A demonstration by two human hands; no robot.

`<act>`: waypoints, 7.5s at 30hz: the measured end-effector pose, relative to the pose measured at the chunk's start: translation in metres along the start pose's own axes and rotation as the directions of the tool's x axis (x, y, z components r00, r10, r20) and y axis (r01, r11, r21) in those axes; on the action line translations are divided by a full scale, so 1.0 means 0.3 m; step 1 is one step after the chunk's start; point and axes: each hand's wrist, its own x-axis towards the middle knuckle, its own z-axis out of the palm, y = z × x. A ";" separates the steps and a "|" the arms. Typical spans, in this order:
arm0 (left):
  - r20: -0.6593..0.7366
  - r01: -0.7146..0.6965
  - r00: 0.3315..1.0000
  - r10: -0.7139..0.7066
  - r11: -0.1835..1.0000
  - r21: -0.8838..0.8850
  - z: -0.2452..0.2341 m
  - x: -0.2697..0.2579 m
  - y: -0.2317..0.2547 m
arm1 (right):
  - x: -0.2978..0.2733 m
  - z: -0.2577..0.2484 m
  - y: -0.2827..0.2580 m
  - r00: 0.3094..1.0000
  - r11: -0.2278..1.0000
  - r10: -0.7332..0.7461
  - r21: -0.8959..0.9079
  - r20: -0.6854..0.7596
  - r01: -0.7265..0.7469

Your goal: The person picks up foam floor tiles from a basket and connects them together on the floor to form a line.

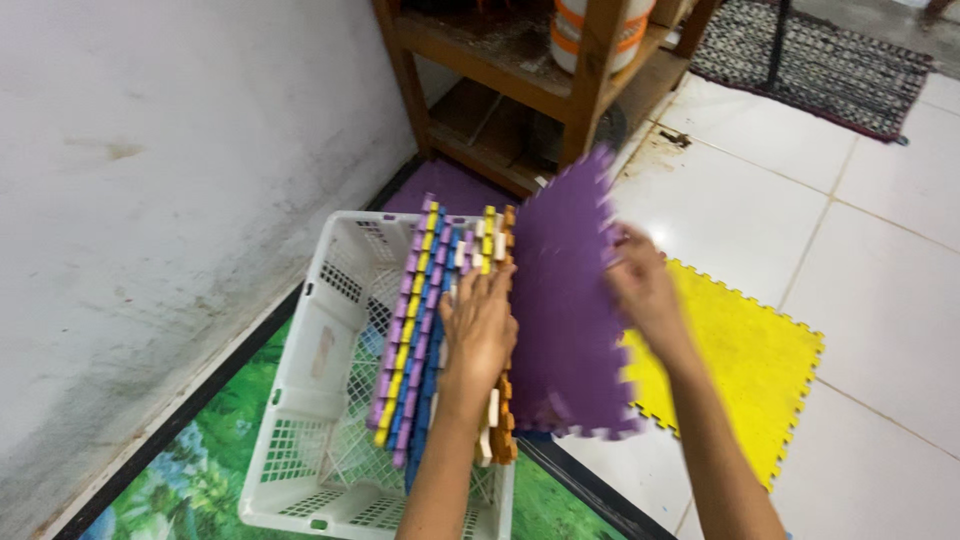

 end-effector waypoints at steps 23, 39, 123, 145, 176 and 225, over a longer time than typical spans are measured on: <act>-0.040 -0.216 0.976 0.214 0.934 -0.284 0.379 -0.046 0.635 | -0.386 -0.936 0.249 0.737 0.910 0.396 0.340 -0.547 -0.237; 0.225 0.232 0.965 -0.133 0.832 -0.504 0.936 -0.017 0.487 | -0.840 -0.882 1.196 0.730 0.716 0.599 -0.190 -0.329 -0.672; 0.859 0.806 0.461 0.222 0.302 -0.510 1.652 -0.467 0.788 | -1.270 -1.279 1.175 0.310 0.520 0.699 0.755 -0.645 0.399; 0.640 0.325 0.707 0.301 0.665 -0.672 1.536 -0.426 0.821 | -1.042 -1.230 1.234 0.301 0.480 0.716 0.757 -0.630 0.443; 0.574 0.143 0.782 0.242 0.826 -0.545 1.802 -0.462 0.832 | -1.076 -1.055 1.533 0.223 0.334 0.855 0.826 -0.468 0.454; 0.594 0.041 0.782 0.189 0.935 -0.352 1.674 -0.407 0.901 | -0.413 -0.938 1.370 0.884 0.475 0.367 -0.758 -0.291 -0.447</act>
